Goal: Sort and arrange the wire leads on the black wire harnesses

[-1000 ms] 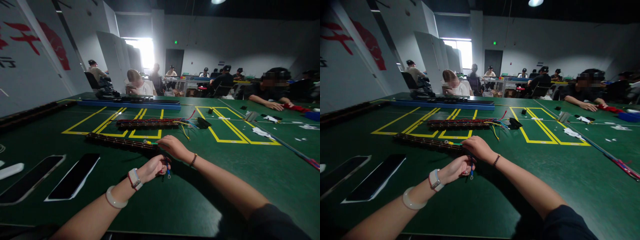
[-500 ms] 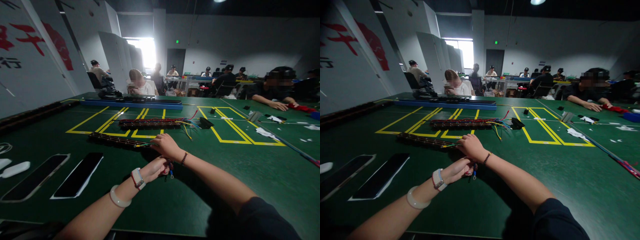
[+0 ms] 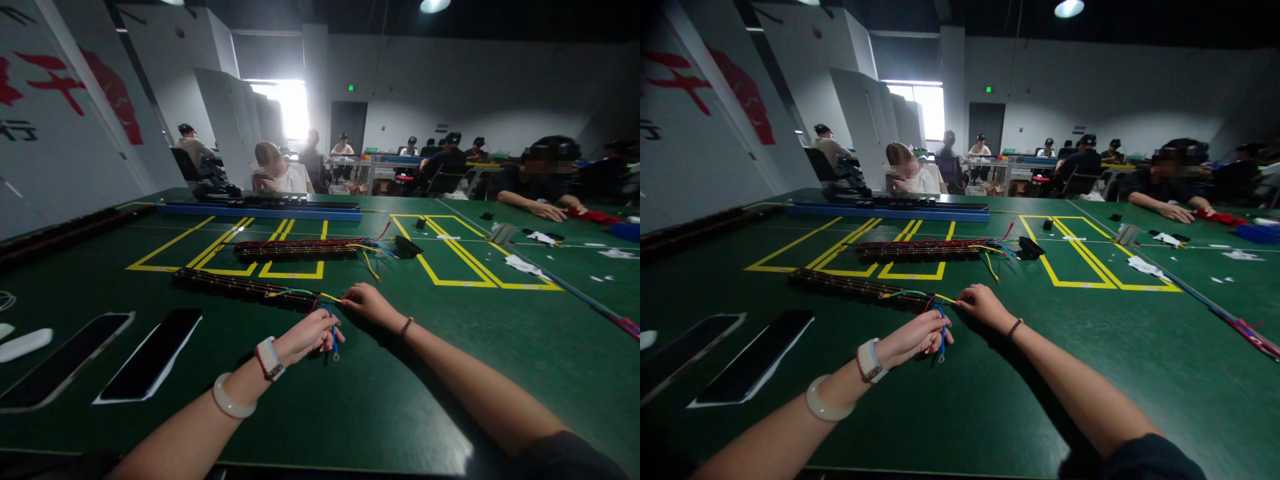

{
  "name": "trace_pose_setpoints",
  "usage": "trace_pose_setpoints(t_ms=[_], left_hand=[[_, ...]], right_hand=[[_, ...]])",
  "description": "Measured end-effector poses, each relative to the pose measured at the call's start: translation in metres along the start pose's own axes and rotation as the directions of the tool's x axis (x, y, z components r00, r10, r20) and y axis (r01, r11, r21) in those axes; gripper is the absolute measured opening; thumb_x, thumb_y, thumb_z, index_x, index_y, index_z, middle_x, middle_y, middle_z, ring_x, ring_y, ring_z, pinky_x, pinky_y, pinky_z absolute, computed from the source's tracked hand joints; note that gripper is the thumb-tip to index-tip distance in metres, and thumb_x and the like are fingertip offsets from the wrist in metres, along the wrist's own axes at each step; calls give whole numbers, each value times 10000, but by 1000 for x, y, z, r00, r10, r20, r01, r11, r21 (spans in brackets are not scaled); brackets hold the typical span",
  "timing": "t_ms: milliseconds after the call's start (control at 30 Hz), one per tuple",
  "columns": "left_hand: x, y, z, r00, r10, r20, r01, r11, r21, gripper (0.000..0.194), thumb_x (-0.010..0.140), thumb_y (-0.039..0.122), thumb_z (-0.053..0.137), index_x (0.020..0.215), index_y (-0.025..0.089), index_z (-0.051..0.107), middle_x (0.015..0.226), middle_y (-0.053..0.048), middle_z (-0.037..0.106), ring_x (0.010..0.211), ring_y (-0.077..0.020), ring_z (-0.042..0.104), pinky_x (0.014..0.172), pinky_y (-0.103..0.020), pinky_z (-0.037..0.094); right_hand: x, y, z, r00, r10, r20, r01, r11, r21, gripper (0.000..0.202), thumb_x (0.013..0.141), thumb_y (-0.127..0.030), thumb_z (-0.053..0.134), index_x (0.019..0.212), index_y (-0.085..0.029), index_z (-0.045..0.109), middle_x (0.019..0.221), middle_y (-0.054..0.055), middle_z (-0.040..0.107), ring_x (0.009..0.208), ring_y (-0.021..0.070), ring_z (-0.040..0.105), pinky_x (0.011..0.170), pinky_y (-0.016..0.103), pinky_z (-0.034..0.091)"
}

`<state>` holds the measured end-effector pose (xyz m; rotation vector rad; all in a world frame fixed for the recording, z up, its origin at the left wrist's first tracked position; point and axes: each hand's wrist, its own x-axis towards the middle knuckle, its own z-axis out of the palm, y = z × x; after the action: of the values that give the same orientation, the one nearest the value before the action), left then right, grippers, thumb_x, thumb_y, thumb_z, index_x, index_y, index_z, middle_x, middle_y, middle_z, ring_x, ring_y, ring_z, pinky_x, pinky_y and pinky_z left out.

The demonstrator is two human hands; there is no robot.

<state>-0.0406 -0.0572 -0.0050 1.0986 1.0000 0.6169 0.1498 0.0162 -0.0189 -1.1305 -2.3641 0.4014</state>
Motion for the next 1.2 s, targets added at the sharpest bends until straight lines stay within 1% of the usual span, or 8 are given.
trace_pose_setpoints(t_ms=[167, 233, 367, 567, 767, 1033, 1133, 1200], left_hand=[[0, 4, -9, 995, 81, -61, -54, 930, 364, 305, 854, 464, 463, 789, 165, 465, 547, 27, 551, 355, -63, 381, 413, -200, 248], [-2, 6, -13, 984, 155, -93, -84, 848, 523, 307, 843, 457, 485, 732, 171, 491, 482, 50, 476, 369, -82, 383, 434, -208, 252], [-7, 10, -14, 926, 354, -134, -144, 657, 740, 257, 817, 368, 546, 637, 190, 504, 540, 15, 483, 487, -125, 433, 519, -235, 272], [-9, 13, -16, 886, 462, -50, -241, 549, 801, 227, 788, 264, 570, 590, 212, 473, 524, 14, 412, 533, -163, 445, 632, -270, 331], [-6, 15, -28, 883, 451, 128, -331, 405, 852, 186, 807, 284, 551, 641, 207, 519, 582, -4, 468, 523, -150, 425, 634, -265, 323], [-7, 15, -27, 873, 472, 120, -353, 443, 824, 259, 788, 374, 583, 604, 206, 513, 569, -15, 483, 545, -155, 450, 626, -256, 336], [-8, 16, -26, 843, 519, 140, -383, 398, 834, 279, 812, 380, 560, 600, 202, 521, 575, -20, 485, 551, -152, 447, 625, -251, 316], [-8, 18, -26, 804, 588, 91, -359, 356, 863, 248, 840, 366, 526, 658, 201, 554, 605, -29, 501, 576, -159, 467, 633, -251, 311]], right_hand=[[0, 4, 7, 998, 64, -12, -61, 982, 180, 168, 837, -296, 611, 833, -159, 707, 797, 34, 661, 751, 144, 573, 685, 248, 423], [-1, 5, 8, 997, 82, -14, -76, 970, 231, 181, 834, -312, 608, 834, -158, 704, 803, 34, 664, 747, 145, 579, 677, 247, 430], [-3, 8, 9, 994, 109, -26, -96, 949, 299, 203, 832, -335, 604, 842, -155, 699, 809, 34, 665, 746, 146, 586, 670, 246, 441], [-3, 8, 9, 993, 114, -38, -98, 953, 288, 182, 824, -319, 615, 829, -158, 701, 817, 37, 662, 756, 147, 587, 683, 251, 443], [-4, 8, 9, 991, 127, -36, -113, 958, 264, 159, 816, -301, 627, 811, -160, 700, 803, 33, 656, 736, 142, 579, 658, 242, 432], [-2, 6, 8, 994, 113, -7, -108, 967, 231, 154, 825, -282, 611, 821, -159, 703, 808, 37, 665, 744, 145, 580, 668, 247, 433], [-2, 7, 8, 995, 98, -6, -94, 969, 230, 147, 824, -279, 613, 820, -164, 705, 805, 35, 666, 748, 146, 581, 672, 250, 432], [-2, 7, 8, 996, 93, -8, -88, 969, 231, 145, 825, -277, 613, 817, -165, 705, 803, 35, 666, 750, 146, 582, 676, 251, 431]])
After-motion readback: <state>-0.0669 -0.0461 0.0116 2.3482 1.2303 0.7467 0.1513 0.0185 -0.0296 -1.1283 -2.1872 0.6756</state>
